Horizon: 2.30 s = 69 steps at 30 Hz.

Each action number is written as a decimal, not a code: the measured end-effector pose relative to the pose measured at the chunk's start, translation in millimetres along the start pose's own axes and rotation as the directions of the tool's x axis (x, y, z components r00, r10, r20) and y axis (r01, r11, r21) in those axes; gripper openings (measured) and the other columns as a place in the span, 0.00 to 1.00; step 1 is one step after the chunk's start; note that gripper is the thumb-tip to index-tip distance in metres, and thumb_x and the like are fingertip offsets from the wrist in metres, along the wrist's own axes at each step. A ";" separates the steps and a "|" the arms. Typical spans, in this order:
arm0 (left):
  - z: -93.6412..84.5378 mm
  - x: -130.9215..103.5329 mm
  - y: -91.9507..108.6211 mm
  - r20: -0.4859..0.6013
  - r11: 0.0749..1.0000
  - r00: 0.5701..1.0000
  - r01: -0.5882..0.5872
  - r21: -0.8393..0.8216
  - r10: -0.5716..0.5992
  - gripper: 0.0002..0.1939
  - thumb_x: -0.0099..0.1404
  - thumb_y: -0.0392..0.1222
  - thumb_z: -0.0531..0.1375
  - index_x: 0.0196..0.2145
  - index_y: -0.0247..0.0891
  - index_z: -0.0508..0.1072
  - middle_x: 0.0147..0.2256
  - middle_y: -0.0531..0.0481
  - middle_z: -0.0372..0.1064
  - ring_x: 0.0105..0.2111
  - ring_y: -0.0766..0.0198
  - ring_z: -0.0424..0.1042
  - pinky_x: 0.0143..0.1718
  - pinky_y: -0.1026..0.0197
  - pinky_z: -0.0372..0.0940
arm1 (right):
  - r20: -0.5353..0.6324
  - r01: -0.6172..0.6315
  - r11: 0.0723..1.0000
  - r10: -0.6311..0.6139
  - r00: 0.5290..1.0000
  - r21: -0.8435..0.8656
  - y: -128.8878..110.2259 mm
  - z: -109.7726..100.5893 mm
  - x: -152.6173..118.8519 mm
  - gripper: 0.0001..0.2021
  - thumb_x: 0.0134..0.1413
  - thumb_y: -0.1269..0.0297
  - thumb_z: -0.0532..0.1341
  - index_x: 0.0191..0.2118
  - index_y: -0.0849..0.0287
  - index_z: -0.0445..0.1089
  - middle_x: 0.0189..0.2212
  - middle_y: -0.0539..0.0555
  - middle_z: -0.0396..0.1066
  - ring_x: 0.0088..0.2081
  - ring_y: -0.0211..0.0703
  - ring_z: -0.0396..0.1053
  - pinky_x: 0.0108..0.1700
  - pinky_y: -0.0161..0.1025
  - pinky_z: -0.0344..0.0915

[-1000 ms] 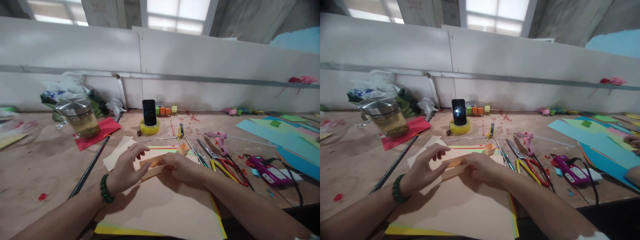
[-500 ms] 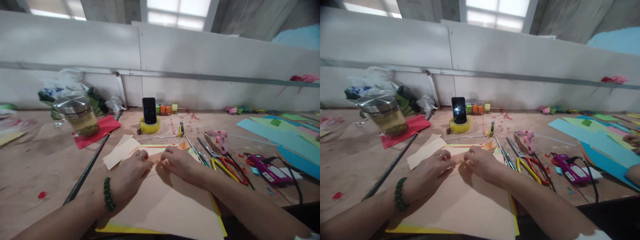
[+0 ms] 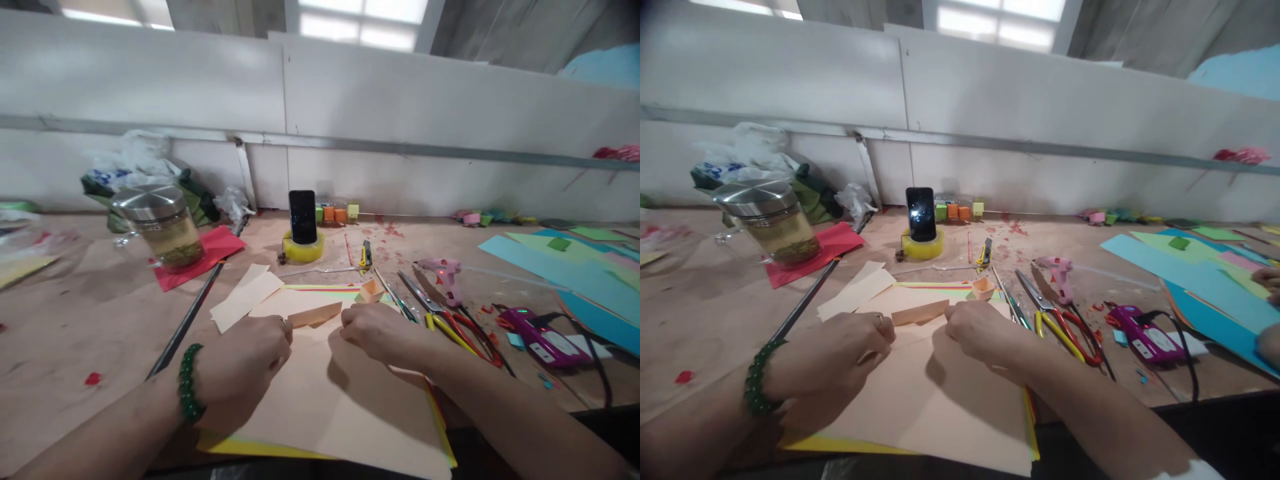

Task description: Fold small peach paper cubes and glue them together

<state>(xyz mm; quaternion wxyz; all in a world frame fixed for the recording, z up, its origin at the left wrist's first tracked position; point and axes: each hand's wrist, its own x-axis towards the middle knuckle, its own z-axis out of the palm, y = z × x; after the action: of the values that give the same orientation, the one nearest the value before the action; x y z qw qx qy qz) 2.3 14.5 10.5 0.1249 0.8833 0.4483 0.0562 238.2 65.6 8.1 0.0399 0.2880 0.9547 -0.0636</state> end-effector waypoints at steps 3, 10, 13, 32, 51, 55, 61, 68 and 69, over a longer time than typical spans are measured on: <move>0.4 7.1 0.9 0.020 0.998 1.000 0.014 0.059 -0.015 0.09 0.52 0.31 0.54 0.17 0.38 0.65 0.24 0.50 0.66 0.26 0.62 0.66 0.30 0.60 0.58 | -0.018 -0.035 0.998 0.036 0.999 0.042 -1.7 -2.0 -0.5 0.12 0.55 0.77 0.58 0.25 0.62 0.74 0.29 0.57 0.72 0.29 0.39 0.64 0.27 0.36 0.47; 11.1 22.4 8.8 -0.067 0.976 0.978 0.201 0.084 -0.195 0.07 0.60 0.43 0.57 0.28 0.39 0.69 0.32 0.48 0.67 0.32 0.58 0.68 0.32 0.59 0.61 | -0.006 -0.033 0.996 0.034 0.999 0.088 -2.2 -7.7 0.6 0.11 0.52 0.79 0.57 0.28 0.62 0.75 0.30 0.54 0.72 0.30 0.38 0.66 0.30 0.34 0.51; 12.1 24.8 5.9 -0.080 0.973 0.972 0.224 0.048 -0.220 0.07 0.59 0.45 0.58 0.30 0.39 0.68 0.32 0.49 0.67 0.33 0.57 0.67 0.33 0.58 0.59 | -0.041 -0.049 0.992 0.054 0.998 0.118 -0.5 -4.4 1.0 0.11 0.51 0.79 0.56 0.28 0.62 0.74 0.30 0.53 0.71 0.30 0.37 0.65 0.31 0.33 0.53; 12.0 21.2 -12.9 -0.194 0.984 0.965 -0.175 0.026 0.177 0.11 0.58 0.26 0.51 0.23 0.39 0.63 0.24 0.53 0.65 0.29 0.62 0.61 0.38 0.60 0.56 | -0.437 0.046 0.866 0.205 0.876 0.498 14.7 17.8 10.4 0.16 0.55 0.65 0.62 0.50 0.57 0.67 0.47 0.58 0.70 0.48 0.47 0.67 0.48 0.44 0.64; 11.6 14.1 -6.7 -0.008 0.987 0.990 -0.138 0.081 0.140 0.08 0.56 0.29 0.54 0.26 0.40 0.69 0.32 0.52 0.69 0.33 0.63 0.67 0.34 0.61 0.58 | -0.451 0.062 0.988 0.008 0.893 0.140 15.4 28.5 20.7 0.08 0.57 0.72 0.60 0.29 0.60 0.74 0.32 0.56 0.69 0.38 0.44 0.63 0.40 0.39 0.59; 10.1 12.7 -2.5 -0.008 0.987 0.994 -0.109 0.115 0.110 0.07 0.57 0.29 0.54 0.26 0.40 0.66 0.31 0.53 0.68 0.31 0.63 0.67 0.32 0.61 0.58 | -0.441 0.148 0.987 -0.108 0.891 0.057 16.2 28.5 20.9 0.09 0.57 0.74 0.59 0.30 0.60 0.75 0.32 0.56 0.71 0.35 0.42 0.62 0.38 0.39 0.58; 7.7 12.2 17.8 -0.029 0.978 0.996 -0.080 0.194 0.087 0.17 0.56 0.32 0.55 0.44 0.41 0.66 0.34 0.51 0.69 0.31 0.58 0.68 0.31 0.58 0.61 | -0.313 0.188 0.970 -0.133 0.940 0.153 10.3 20.7 16.0 0.10 0.57 0.74 0.57 0.39 0.60 0.76 0.35 0.56 0.71 0.35 0.41 0.64 0.37 0.36 0.59; 20.6 17.4 13.9 0.013 0.946 0.989 -0.146 0.290 0.148 0.10 0.61 0.30 0.55 0.40 0.37 0.70 0.36 0.46 0.71 0.33 0.56 0.71 0.32 0.57 0.65 | -0.142 0.128 0.951 -0.091 0.986 0.283 3.3 0.3 3.5 0.15 0.47 0.61 0.68 0.42 0.60 0.74 0.40 0.56 0.68 0.38 0.44 0.66 0.38 0.37 0.63; 20.6 17.6 10.9 0.013 0.947 0.990 -0.140 0.288 0.143 0.10 0.61 0.30 0.55 0.39 0.38 0.71 0.35 0.46 0.71 0.32 0.57 0.72 0.31 0.58 0.65 | -0.141 0.135 0.948 -0.098 0.985 0.289 4.8 0.5 3.2 0.19 0.44 0.59 0.70 0.44 0.59 0.73 0.41 0.56 0.68 0.39 0.45 0.66 0.39 0.38 0.63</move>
<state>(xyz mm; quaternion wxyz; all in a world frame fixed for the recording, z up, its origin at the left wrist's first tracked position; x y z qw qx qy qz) 25.5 19.0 -6.6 -0.0111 0.9217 0.3877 0.0030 238.2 71.3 6.8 -0.0678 0.2372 0.9501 -0.1907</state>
